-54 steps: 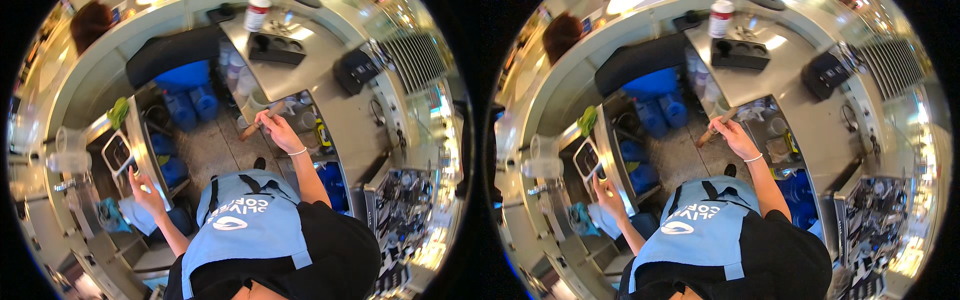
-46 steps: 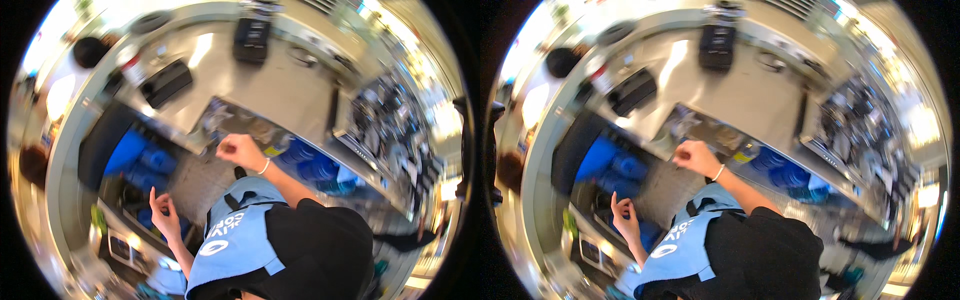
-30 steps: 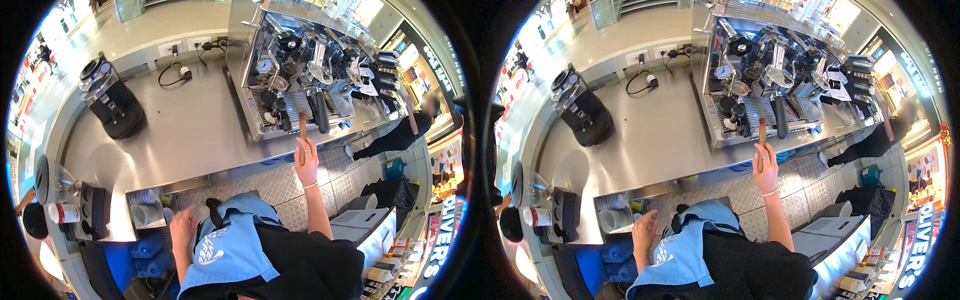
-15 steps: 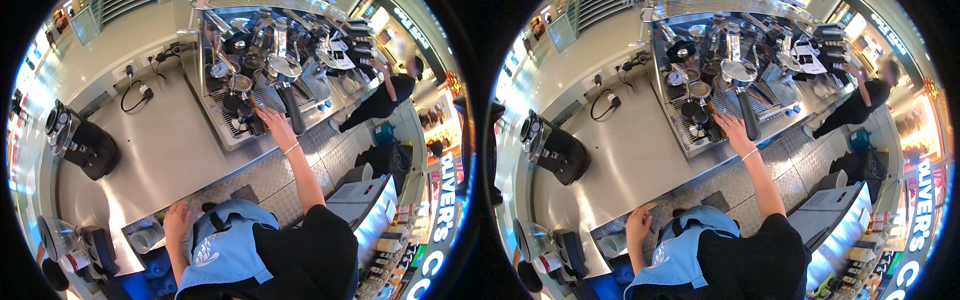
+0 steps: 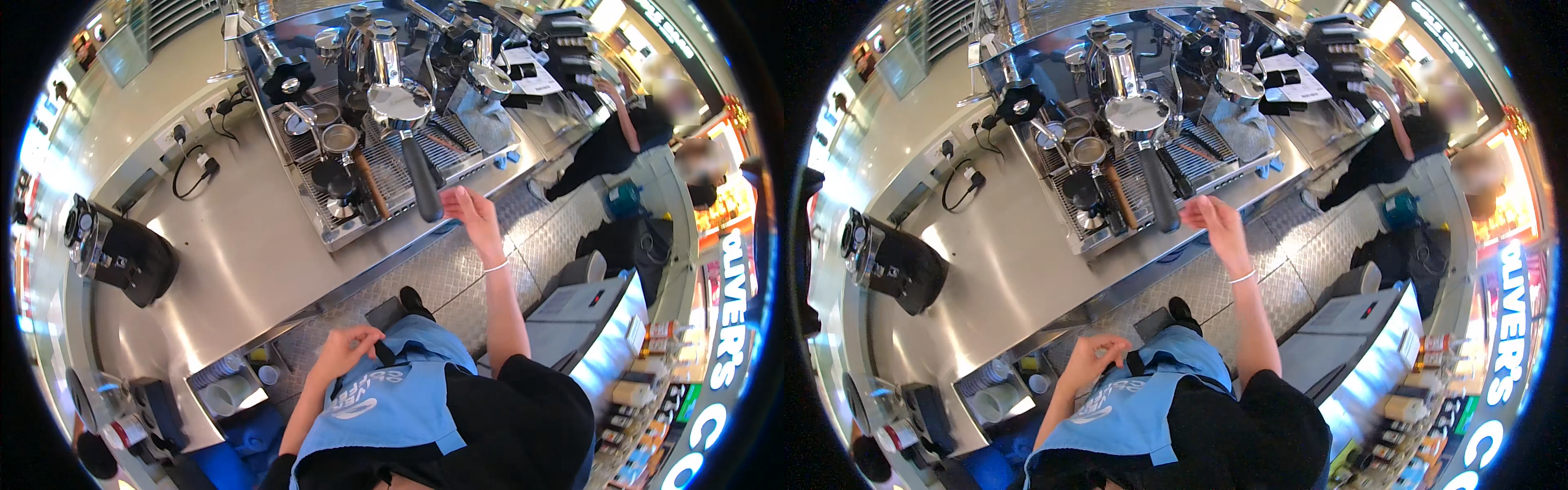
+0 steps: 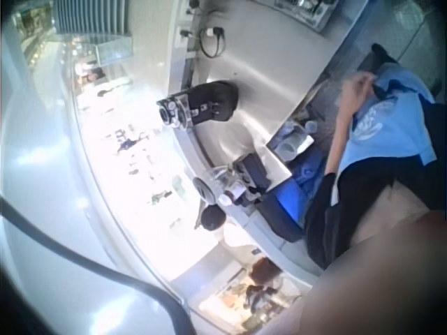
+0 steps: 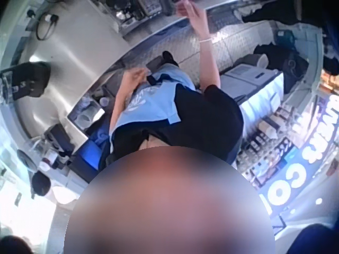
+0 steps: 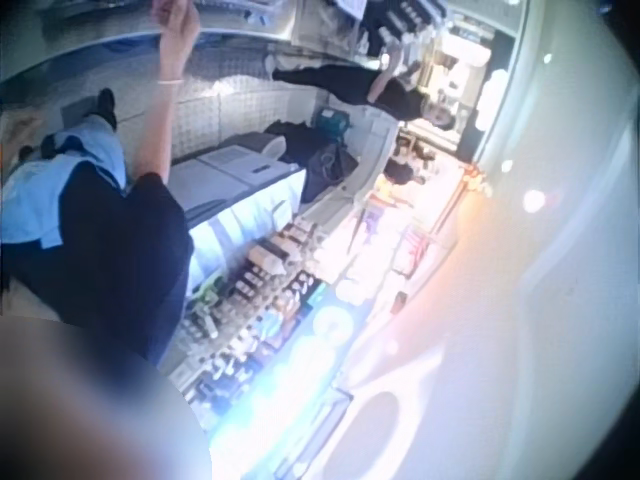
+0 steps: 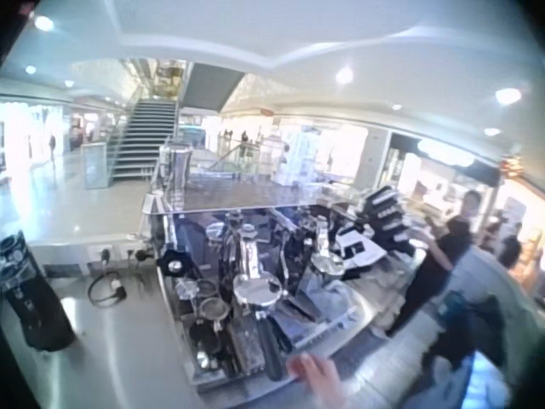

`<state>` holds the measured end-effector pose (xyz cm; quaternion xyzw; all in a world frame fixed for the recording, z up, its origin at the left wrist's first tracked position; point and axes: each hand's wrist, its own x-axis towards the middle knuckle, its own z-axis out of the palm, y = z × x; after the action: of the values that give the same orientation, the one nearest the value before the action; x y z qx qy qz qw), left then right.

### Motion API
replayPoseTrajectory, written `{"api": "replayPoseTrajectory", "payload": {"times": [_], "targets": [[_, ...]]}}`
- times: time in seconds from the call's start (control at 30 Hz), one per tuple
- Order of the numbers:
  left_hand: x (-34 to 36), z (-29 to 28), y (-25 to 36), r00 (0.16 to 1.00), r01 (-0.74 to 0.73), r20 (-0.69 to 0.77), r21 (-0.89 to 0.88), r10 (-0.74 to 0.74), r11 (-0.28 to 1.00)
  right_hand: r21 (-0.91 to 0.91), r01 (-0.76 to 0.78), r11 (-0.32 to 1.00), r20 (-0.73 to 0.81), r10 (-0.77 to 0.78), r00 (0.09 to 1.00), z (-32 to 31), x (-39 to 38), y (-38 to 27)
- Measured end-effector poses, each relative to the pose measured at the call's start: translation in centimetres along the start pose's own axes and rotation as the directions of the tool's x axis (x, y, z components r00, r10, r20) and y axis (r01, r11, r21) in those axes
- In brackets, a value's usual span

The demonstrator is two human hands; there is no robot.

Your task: The person wipes the stainless steel counter and espresso machine area with a green cloth, rinses the cloth at the sink, and moves a coffee cup and lid container aside to reach the work surface. The person also handles a portafilter and wipes the machine drip tray.

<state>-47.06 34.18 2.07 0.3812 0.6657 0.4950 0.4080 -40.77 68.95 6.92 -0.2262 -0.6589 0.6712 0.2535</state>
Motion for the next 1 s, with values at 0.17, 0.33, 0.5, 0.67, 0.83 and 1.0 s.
{"api": "replayPoseTrajectory", "payload": {"times": [0.17,0.33,0.5,0.67,0.83,1.0], "targets": [[10.5,3.3,3.9,0.994,-0.105,-0.02,-0.208,0.103,0.972,0.508,-0.515,0.69,0.653,0.081,0.753,5.5,3.3,-3.4],[14.9,7.3,3.0,0.997,-0.002,-0.071,0.13,0.012,0.992,0.58,-0.664,0.471,0.699,0.13,0.703,8.1,3.5,-5.1],[18.1,9.7,-1.6,0.997,0.068,-0.005,-0.233,-0.071,0.97,0.726,-0.528,0.439,0.39,0.37,0.843,17.8,3.2,-7.6],[23.7,9.5,-3.6,0.969,0.096,-0.088,-0.727,-0.232,0.679,0.737,-0.604,0.305,0.549,0.253,0.797,17.6,3.4,-4.0],[26.7,8.7,-3.7,0.944,-0.078,-0.237,-0.837,-0.229,0.542,0.662,-0.64,0.39,0.634,0.165,0.756,13.7,3.4,-3.1],[28.1,8.2,-4.0,0.959,-0.154,-0.239,-0.893,-0.155,0.423,0.689,-0.609,0.393,0.565,0.237,0.791,15.0,3.6,-4.2]]}}
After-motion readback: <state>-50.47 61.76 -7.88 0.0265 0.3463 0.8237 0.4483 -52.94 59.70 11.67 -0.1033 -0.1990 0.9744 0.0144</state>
